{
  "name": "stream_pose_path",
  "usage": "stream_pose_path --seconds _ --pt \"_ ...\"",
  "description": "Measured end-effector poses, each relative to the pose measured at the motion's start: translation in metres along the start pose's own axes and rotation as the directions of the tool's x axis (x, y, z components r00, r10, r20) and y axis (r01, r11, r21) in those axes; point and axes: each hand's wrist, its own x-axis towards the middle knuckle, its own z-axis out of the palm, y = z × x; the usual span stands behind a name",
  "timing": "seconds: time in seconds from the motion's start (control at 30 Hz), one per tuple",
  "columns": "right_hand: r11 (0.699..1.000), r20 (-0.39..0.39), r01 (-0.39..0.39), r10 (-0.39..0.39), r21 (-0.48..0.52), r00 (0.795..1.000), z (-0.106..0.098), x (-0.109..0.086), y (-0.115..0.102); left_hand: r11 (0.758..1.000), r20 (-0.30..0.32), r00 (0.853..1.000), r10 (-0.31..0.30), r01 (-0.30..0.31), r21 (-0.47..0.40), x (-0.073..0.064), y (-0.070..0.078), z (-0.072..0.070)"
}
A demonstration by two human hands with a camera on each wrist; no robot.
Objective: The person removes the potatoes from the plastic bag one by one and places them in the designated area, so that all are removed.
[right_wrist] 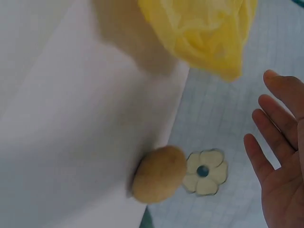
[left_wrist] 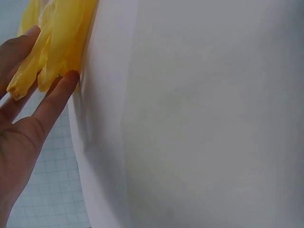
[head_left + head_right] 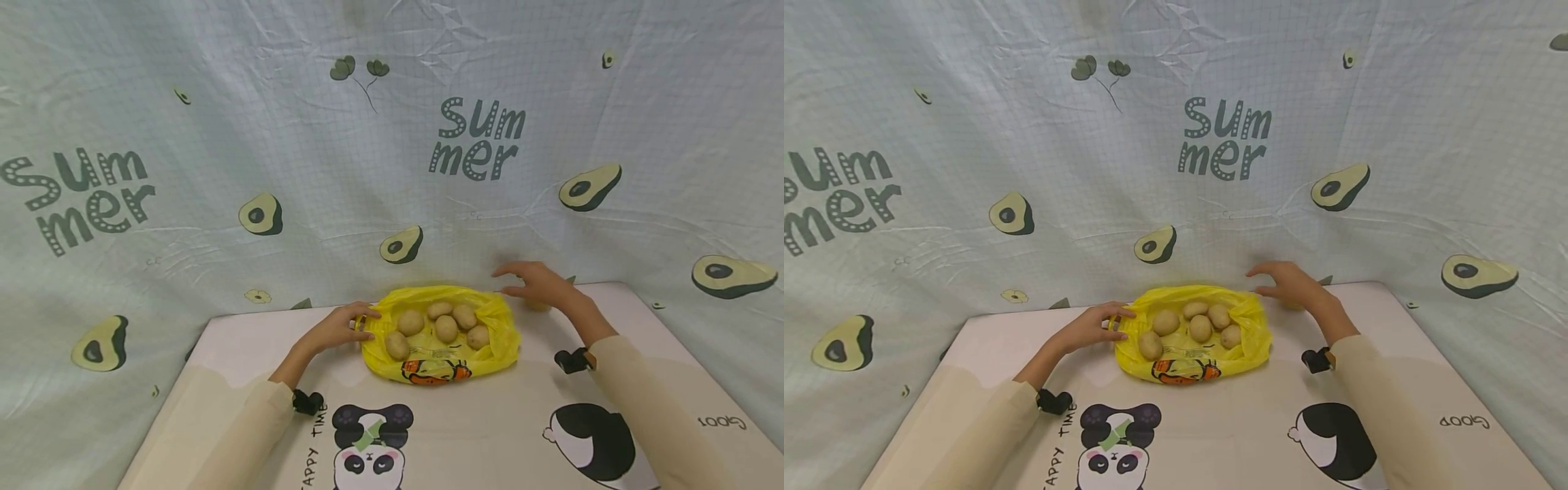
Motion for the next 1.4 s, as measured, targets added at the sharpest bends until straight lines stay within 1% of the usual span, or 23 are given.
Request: stream_pose_path --seconds 0.17,0.23,0.33,0.43,0.63,0.8,0.9,0.97,1.03,1.1,1.17,1.23,1.33,1.4 --pt "0.998 0.001 0.048 -0.048 0.033 0.999 0.002 0.004 -0.025 1.000 -0.001 1.000 -0.003 0.003 0.000 0.000 -0.002 0.001" --pt "0.995 -0.008 0.094 -0.093 0.042 0.996 0.004 0.006 -0.034 1.000 -0.001 1.000 -0.003 0.003 -0.001 0.000 -0.002 0.001" --pt "0.985 -0.017 0.173 -0.173 0.028 0.985 0.007 0.010 -0.045 1.000 0.000 1.000 -0.001 0.001 -0.004 0.001 -0.002 0.001" --pt "0.974 -0.002 0.226 -0.226 0.011 0.974 0.009 0.013 -0.056 1.000 0.000 1.000 -0.003 0.003 -0.006 0.001 -0.002 0.001" --pt "0.967 0.061 0.254 -0.255 0.022 0.965 0.012 0.014 -0.076 1.000 0.001 1.000 0.015 -0.015 0.003 0.002 -0.001 0.000" --pt "0.957 0.080 0.291 -0.291 0.022 0.953 0.017 0.013 -0.087 1.000 0.002 1.000 0.002 -0.002 -0.003 0.002 -0.001 0.000" --pt "0.961 0.104 0.274 -0.277 0.047 0.955 0.019 0.012 -0.094 1.000 0.005 1.000 -0.003 0.003 -0.002 0.001 0.000 0.000" --pt "0.963 0.121 0.257 -0.266 0.081 0.956 0.020 0.011 -0.098 1.000 0.006 1.000 -0.002 0.002 -0.002 0.001 0.000 0.000" --pt "0.958 0.131 0.261 -0.276 0.114 0.952 0.022 0.011 -0.101 1.000 0.007 1.000 -0.002 0.002 -0.001 0.001 0.000 0.000" --pt "0.950 0.132 0.283 -0.299 0.129 0.945 0.026 0.012 -0.102 1.000 0.007 1.000 0.002 -0.002 0.002 0.001 0.000 0.000" --pt "0.938 0.131 0.321 -0.337 0.129 0.932 0.030 0.013 -0.103 1.000 0.008 1.000 0.005 -0.005 0.003 0.002 -0.001 0.000" --pt "0.932 0.133 0.345 -0.357 0.110 0.924 0.033 0.014 -0.105 1.000 0.007 1.000 0.007 -0.007 0.005 0.002 -0.001 0.001" --pt "0.931 0.149 0.354 -0.363 0.085 0.920 0.036 0.015 -0.108 1.000 0.008 1.000 0.009 -0.009 0.002 0.002 -0.001 0.001" --pt "0.935 0.159 0.348 -0.356 0.072 0.921 0.037 0.015 -0.112 1.000 0.009 1.000 0.013 -0.013 0.000 0.002 -0.001 0.000"
